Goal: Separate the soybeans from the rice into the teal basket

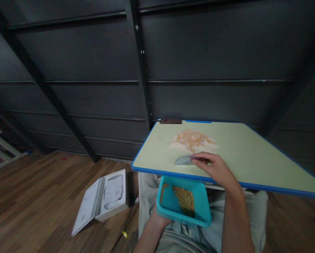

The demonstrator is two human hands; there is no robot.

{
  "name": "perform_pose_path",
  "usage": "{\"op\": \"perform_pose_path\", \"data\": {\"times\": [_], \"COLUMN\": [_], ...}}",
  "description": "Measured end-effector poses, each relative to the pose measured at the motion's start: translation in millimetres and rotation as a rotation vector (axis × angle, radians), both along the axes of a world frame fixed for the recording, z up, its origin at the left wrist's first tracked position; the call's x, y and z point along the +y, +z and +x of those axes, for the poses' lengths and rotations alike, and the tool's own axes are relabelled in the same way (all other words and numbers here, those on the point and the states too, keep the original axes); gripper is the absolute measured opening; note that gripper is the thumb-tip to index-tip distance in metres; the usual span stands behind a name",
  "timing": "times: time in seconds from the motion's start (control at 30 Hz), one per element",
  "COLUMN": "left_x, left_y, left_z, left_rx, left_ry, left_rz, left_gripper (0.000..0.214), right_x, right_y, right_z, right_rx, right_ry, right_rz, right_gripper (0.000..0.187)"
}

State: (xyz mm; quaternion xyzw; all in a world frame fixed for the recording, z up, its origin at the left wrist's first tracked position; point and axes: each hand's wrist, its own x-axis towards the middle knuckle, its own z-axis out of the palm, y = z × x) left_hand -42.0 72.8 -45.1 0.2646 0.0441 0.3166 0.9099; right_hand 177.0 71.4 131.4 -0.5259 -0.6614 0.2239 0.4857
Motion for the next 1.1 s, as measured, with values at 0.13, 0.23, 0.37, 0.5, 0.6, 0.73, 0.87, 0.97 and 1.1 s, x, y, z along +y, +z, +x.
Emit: {"op": "perform_pose_path", "data": {"times": [0.13,0.23,0.37,0.5,0.6,0.73,0.87,0.97,1.1], "left_x": [-0.2,-1.6,-2.8,-2.5,-2.5,-2.9,-3.4,-3.5,-2.7], "left_y": [-5.0,-1.1,4.8,5.4,5.4,6.3,5.7,4.5,0.6], "left_z": [-4.0,-5.4,-6.1,-5.5,-5.9,-6.8,-6.5,-6.4,-7.1], "left_rx": [-0.108,-0.141,-0.172,-0.231,-0.277,-0.265,-0.225,-0.219,-0.17], "left_ry": [-0.001,-0.033,-0.07,-0.063,-0.065,-0.061,-0.057,-0.054,-0.048], "left_rz": [-0.015,-0.015,0.0,0.034,0.058,0.059,0.035,0.032,0.009], "left_gripper": [0.049,0.053,0.056,0.058,0.06,0.058,0.049,0.047,0.047], "right_x": [11.0,15.1,15.3,14.9,15.9,17.3,18.0,18.2,17.6], "right_y": [-11.2,-16.3,-16.9,-17.7,-20.3,-22.1,-22.3,-22.3,-21.3], "right_z": [4.1,6.5,7.6,9.9,11.7,11.8,11.6,12.3,12.6], "right_rx": [-0.01,-0.027,0.005,0.074,0.079,0.035,0.039,0.042,0.035], "right_ry": [-0.101,-0.144,-0.182,-0.292,-0.342,-0.341,-0.329,-0.313,-0.303], "right_rz": [0.137,0.174,0.19,0.208,0.218,0.201,0.186,0.176,0.166], "right_gripper": [0.014,0.016,0.018,0.021,0.023,0.023,0.025,0.025,0.025]}}
